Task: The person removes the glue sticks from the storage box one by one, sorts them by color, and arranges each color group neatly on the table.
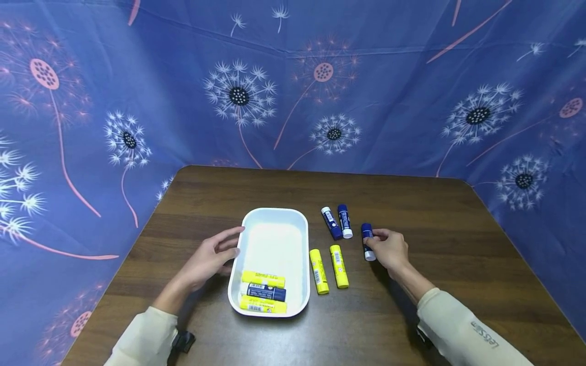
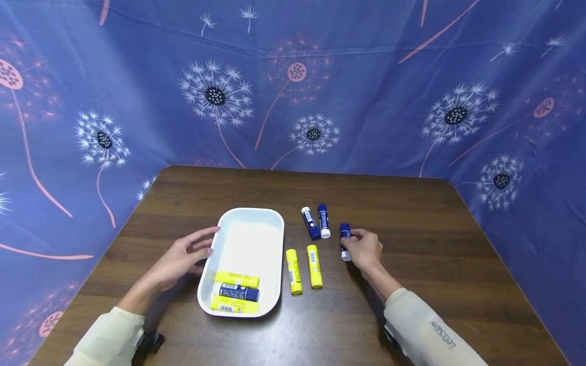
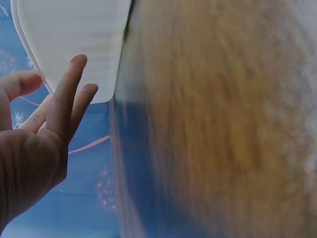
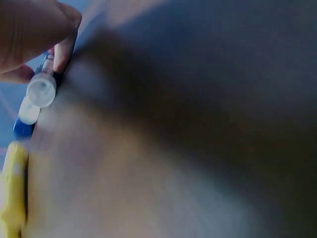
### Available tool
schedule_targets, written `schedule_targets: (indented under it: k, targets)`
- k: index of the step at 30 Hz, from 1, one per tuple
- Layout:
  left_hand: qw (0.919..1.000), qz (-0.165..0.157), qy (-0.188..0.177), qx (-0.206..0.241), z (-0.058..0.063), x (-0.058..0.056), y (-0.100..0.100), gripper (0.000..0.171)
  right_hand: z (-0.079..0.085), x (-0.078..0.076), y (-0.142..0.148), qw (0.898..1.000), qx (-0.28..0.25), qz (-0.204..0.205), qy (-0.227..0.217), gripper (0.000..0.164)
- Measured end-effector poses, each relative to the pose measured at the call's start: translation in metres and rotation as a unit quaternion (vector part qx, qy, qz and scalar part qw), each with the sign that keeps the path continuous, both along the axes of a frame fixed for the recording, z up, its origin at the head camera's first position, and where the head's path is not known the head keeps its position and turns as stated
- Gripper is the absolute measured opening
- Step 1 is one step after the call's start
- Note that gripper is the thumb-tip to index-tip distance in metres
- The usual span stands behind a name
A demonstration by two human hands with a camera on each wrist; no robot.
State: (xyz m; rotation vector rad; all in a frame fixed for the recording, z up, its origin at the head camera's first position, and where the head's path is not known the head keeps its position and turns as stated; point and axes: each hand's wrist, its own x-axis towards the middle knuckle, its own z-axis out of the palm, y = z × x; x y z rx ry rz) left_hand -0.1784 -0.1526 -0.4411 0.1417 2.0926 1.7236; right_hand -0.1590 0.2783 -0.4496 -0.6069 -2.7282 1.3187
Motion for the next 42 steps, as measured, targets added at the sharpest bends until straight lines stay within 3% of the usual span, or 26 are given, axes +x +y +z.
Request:
schedule_targets:
  k: [6,12,34,39,42]
  targets:
    - [1.0,-0.002,0.001,0.0,0.001,0.001,0.0,0.056,0.001,-0.035,0.012,0.999,-0.028,0.016,-0.015,0.046]
    - [1.0,-0.002,0.003,0.003,0.002,0.002,0.0,0.056,0.004,-0.054,0.015,0.999,-0.036,0.029,-0.023,0.045]
    - [1.0,0.004,0.003,-0.002,-0.002,0.0,0.001,0.056,0.004,-0.058,0.021,0.999,-0.014,0.038,-0.029,0.047]
    - [1.0,0.007,0.0,0.004,-0.001,0.002,0.001,0.056,0.011,-0.056,0.022,0.999,-0.022,0.042,-0.023,0.047]
    - [1.0,0.007,0.002,0.004,0.0,0.002,0.001,0.056,0.02,-0.053,0.022,0.999,-0.014,0.029,0.005,0.048]
